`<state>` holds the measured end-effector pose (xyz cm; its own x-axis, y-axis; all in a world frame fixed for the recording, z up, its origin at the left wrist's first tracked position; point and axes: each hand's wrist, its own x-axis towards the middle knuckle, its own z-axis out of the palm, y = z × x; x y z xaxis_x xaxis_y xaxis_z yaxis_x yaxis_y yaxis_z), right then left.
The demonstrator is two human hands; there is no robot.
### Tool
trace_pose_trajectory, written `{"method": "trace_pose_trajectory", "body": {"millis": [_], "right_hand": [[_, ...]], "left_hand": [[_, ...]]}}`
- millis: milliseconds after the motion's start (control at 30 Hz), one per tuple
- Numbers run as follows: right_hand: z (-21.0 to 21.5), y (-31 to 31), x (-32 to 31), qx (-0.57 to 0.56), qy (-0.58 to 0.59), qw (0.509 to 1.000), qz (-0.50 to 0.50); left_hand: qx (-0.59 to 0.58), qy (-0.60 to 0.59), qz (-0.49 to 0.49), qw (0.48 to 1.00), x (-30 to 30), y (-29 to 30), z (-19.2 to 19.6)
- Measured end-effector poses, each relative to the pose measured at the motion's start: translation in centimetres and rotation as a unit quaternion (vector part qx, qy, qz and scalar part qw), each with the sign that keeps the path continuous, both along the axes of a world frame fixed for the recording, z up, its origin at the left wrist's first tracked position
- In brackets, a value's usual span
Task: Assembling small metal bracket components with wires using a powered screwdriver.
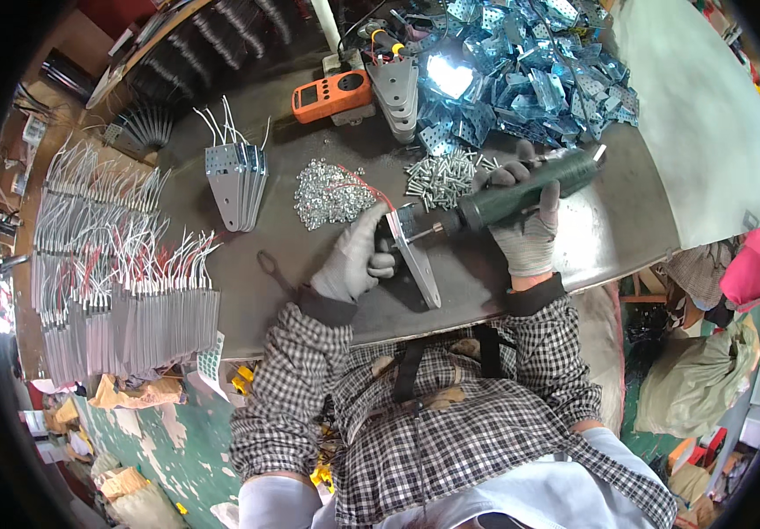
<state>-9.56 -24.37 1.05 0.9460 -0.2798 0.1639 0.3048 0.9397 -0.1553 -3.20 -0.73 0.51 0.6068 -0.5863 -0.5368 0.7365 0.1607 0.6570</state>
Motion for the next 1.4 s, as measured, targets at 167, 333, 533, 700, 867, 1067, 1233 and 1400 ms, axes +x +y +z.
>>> {"method": "trace_pose_trajectory", "body": {"millis": [167, 333, 533, 700, 867, 1067, 1233, 1400], "right_hand": [[0.7, -2.4, -2.3, -0.004, 0.053, 0.996, -0.075], [-0.2, -2.2, -2.6, 0.01, 0.07, 0.995, -0.071], [-0.8, -1.8, -1.8, 0.028, 0.085, 0.993, -0.07], [-1.2, -1.2, -1.5, 0.031, 0.101, 0.992, -0.066], [-1.6, -1.8, -1.5, 0.04, 0.093, 0.993, -0.06], [-1.5, -1.3, -1.4, 0.066, 0.11, 0.989, -0.072], [-2.5, -1.7, -1.4, 0.072, 0.112, 0.988, -0.08], [-2.4, -1.4, -1.4, 0.071, 0.101, 0.99, -0.069]], "left_hand": [[-0.065, -0.187, 0.027, 0.98, -4.2, 0.4, 2.6], [0.252, -0.669, 0.082, 0.694, -7.0, 0.0, -3.7], [0.257, -0.678, -0.015, 0.689, -5.2, -0.7, 0.0], [0.19, -0.554, 0.018, 0.81, -5.2, -1.2, 0.1], [0.147, -0.626, 0.028, 0.766, -4.5, -1.7, -0.2], [0.152, -0.63, 0.029, 0.761, -4.5, -1.6, -0.8], [0.125, -0.635, 0.053, 0.761, -4.1, -2.2, 0.8], [0.457, -0.64, -0.103, 0.609, 3.2, -1.4, 2.8]]}}
